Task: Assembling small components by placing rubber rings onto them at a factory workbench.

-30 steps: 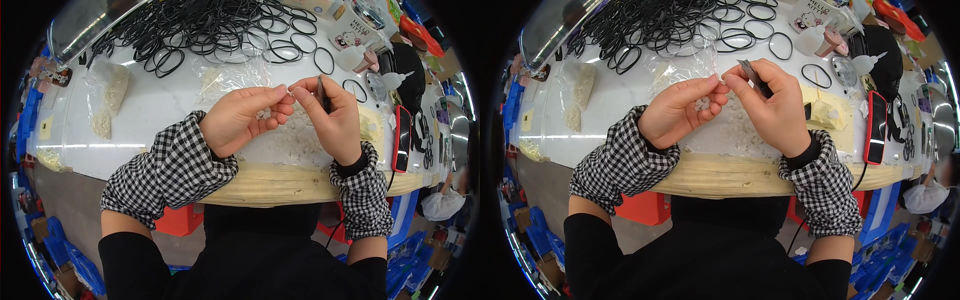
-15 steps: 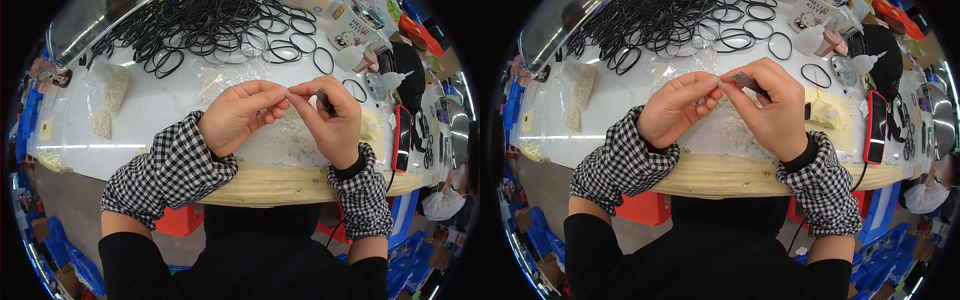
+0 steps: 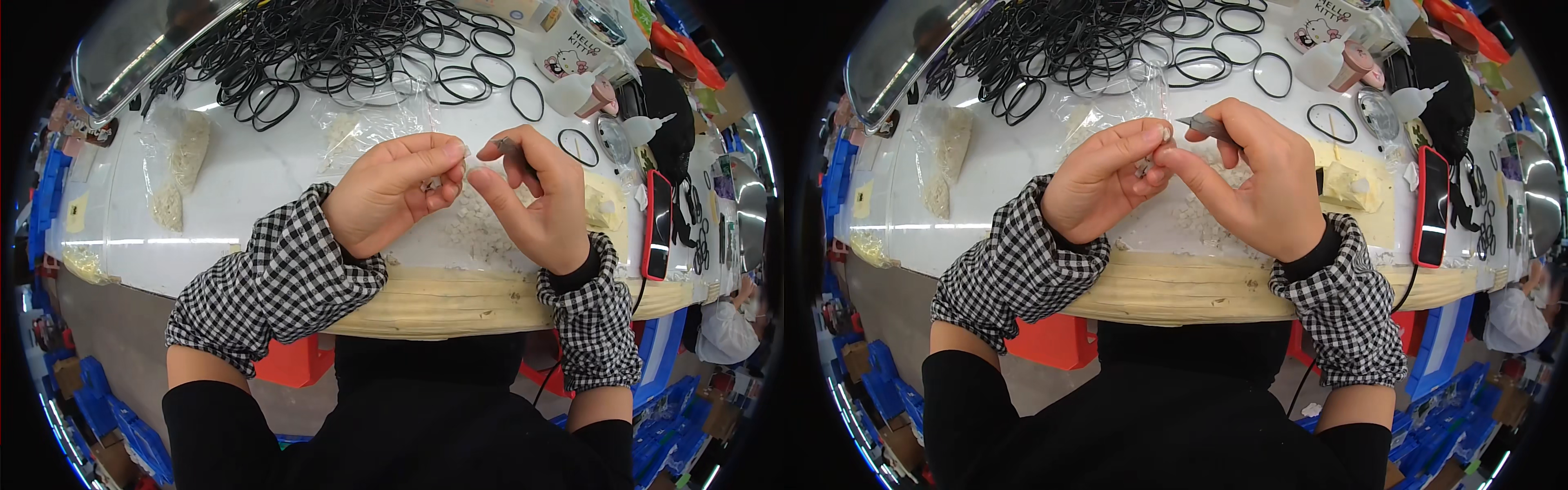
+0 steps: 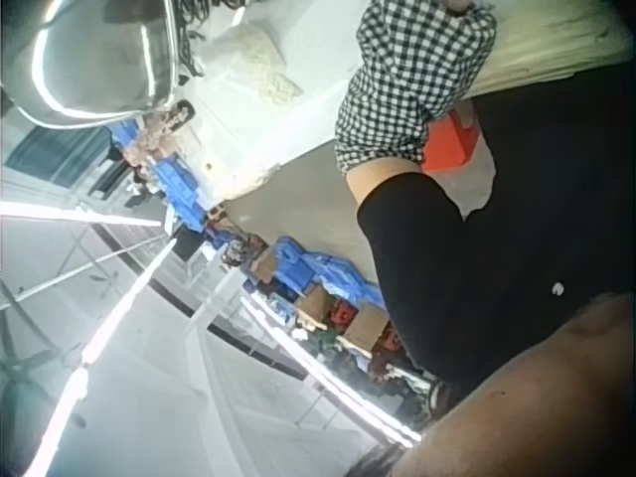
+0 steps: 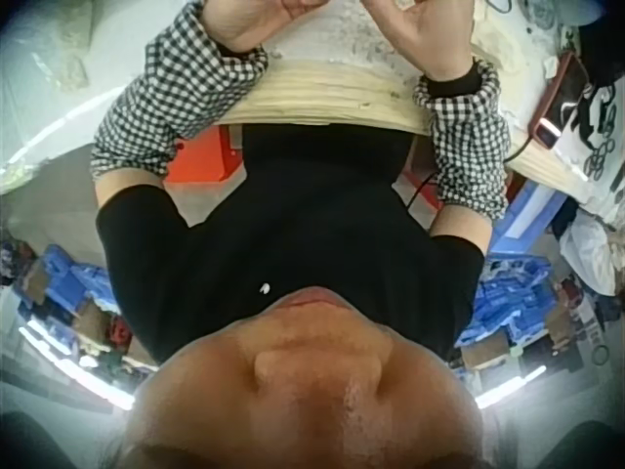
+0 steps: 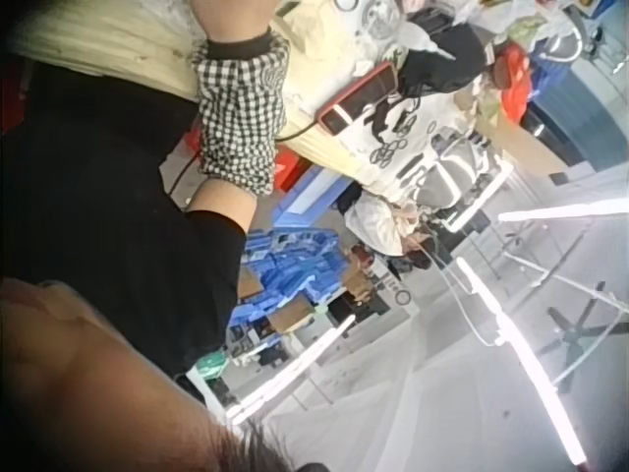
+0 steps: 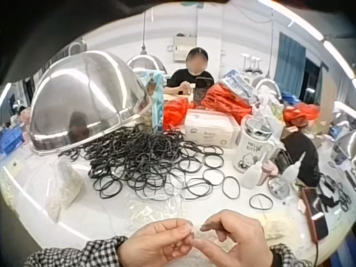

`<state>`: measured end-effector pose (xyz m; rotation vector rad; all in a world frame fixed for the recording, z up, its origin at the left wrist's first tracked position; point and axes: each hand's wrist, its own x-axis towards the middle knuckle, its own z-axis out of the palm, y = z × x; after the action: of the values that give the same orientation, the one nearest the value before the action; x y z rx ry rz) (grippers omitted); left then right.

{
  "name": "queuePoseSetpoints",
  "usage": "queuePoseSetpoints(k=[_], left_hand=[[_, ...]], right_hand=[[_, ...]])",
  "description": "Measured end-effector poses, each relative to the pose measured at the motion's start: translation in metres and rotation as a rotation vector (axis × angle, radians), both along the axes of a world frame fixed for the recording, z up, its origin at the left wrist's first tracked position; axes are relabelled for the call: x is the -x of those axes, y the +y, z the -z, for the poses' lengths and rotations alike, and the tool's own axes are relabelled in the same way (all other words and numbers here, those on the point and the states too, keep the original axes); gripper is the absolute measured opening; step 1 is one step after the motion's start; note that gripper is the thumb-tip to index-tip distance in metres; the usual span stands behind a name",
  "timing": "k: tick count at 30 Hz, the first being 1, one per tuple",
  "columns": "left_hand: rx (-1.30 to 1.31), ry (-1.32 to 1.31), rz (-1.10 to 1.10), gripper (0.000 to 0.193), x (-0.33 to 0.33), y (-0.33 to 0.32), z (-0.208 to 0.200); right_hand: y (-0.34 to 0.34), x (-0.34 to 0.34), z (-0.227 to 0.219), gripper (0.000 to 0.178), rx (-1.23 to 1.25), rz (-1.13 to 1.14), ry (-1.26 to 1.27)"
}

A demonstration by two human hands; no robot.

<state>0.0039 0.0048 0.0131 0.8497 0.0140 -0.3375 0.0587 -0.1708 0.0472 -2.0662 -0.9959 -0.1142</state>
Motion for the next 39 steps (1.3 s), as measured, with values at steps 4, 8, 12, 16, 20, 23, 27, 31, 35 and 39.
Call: queuePoseSetpoints(k=[4, 8, 12, 16, 20, 23, 27, 31, 35, 39], left_hand=[[-0.002, -0.044, 0.044, 0.019, 0.0, 0.003, 0.001], [-0.028, -0.086, 0.094, 0.019, -0.002, 0.005, 0.001], [-0.065, -0.075, 0.126, 0.019, -0.001, 0.004, -0.002], [-0.021, -0.065, 0.102, 0.018, -0.002, 0.004, 0.002], [-0.005, -0.042, 0.059, 0.017, -0.003, 0.004, 0.006], [-0.003, -0.046, 0.057, 0.017, -0.003, 0.006, 0.007], [0.064, -0.013, 0.053, 0.017, -0.002, 0.005, 0.01], [-0.009, -0.032, 0.043, 0.017, -0.002, 0.005, 0.013], [-0.037, -0.061, 0.018, 0.017, -0.003, 0.003, 0.012], [0.004, -0.038, -0.021, 0.017, -0.003, 0.001, 0.008]], right_hand=[[-0.002, -0.006, 0.004, 0.034, 0.108, -0.013, -0.2], [-0.005, -0.008, 0.011, 0.038, 0.118, 0.003, -0.229], [-0.006, -0.007, 0.01, 0.037, 0.139, -0.002, -0.192], [-0.003, -0.004, 0.005, 0.023, 0.05, -0.004, -0.077], [0.002, 0.001, 0.001, 0.013, -0.094, -0.006, -0.029], [0.001, 0.001, 0.003, 0.015, -0.127, -0.008, 0.037], [-0.001, -0.001, 0.002, 0.017, -0.149, -0.038, 0.044], [-0.004, -0.005, 0.008, 0.03, -0.163, -0.084, -0.013], [-0.004, -0.005, 0.011, 0.041, -0.159, -0.096, -0.019], [-0.002, 0.0, 0.006, 0.036, -0.149, -0.078, 0.031]])
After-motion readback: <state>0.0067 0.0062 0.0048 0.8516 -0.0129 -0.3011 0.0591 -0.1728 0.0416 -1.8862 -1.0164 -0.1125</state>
